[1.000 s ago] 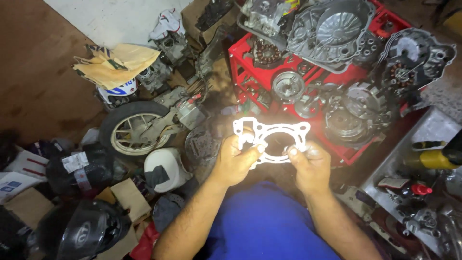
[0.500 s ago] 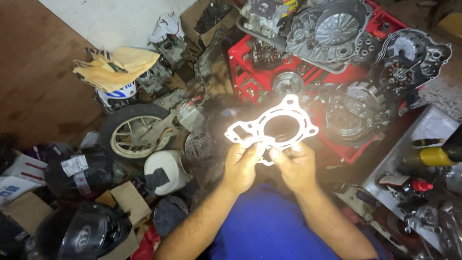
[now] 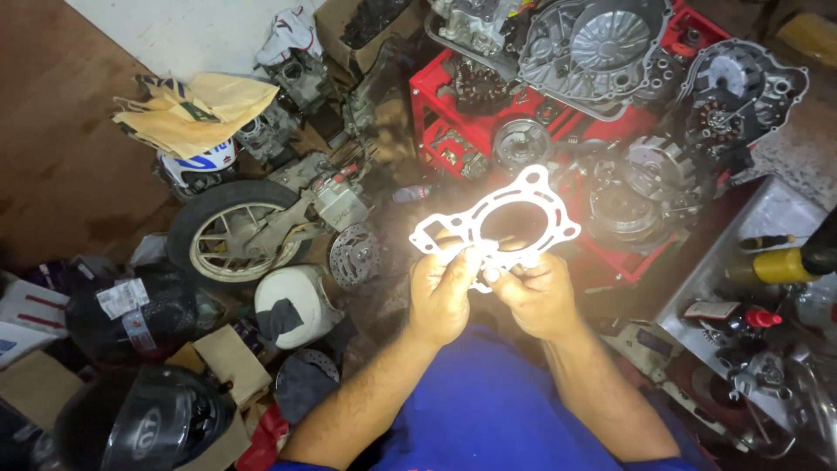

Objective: Inspecting a metal engine gasket for defects and checking its fitment on the engine block studs.

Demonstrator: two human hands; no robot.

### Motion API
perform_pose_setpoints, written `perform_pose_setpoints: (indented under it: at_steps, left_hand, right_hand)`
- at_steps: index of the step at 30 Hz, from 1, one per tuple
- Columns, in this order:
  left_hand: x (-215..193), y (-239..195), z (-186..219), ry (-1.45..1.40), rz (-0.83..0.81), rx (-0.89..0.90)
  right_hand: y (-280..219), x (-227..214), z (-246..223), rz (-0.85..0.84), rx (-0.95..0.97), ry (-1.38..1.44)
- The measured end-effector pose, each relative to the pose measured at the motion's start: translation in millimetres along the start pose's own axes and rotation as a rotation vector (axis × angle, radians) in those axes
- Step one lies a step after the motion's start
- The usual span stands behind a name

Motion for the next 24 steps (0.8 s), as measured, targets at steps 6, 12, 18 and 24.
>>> perform_pose_setpoints:
  at_steps: [6, 12, 18, 24]
  left_hand:
    - [-2.6, -0.9, -13.1, -0.049, -0.004, 0.000]
    - [-4.4, 2.0, -4.2, 0.082, -0.009, 0.029]
    - [-11.4, -1.4, -23.4, 0.121, -0.018, 0.003]
    - [-10.2, 1.8, -19.5, 0.131, -0.060, -0.016]
  right_hand:
    - [0.5, 1.2, -7.3, 0.007, 0.015, 0.070]
    - [-1.7, -3.4, 2.4, 0.103, 0.007, -0.029]
    - [1.6, -5.2, -13.3, 0.163, -0.078, -0.075]
    - [-1.4, -3.1, -4.8, 0.066, -0.115, 0.180]
Point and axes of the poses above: each hand's wrist, its own y-axis towards the middle knuckle, its own x-axis out of the palm, z = x × y, the point moved 6 cm from there along y, towards the middle knuckle, and after that the axes turned 7 degrees about y, right-handed, at the moved point
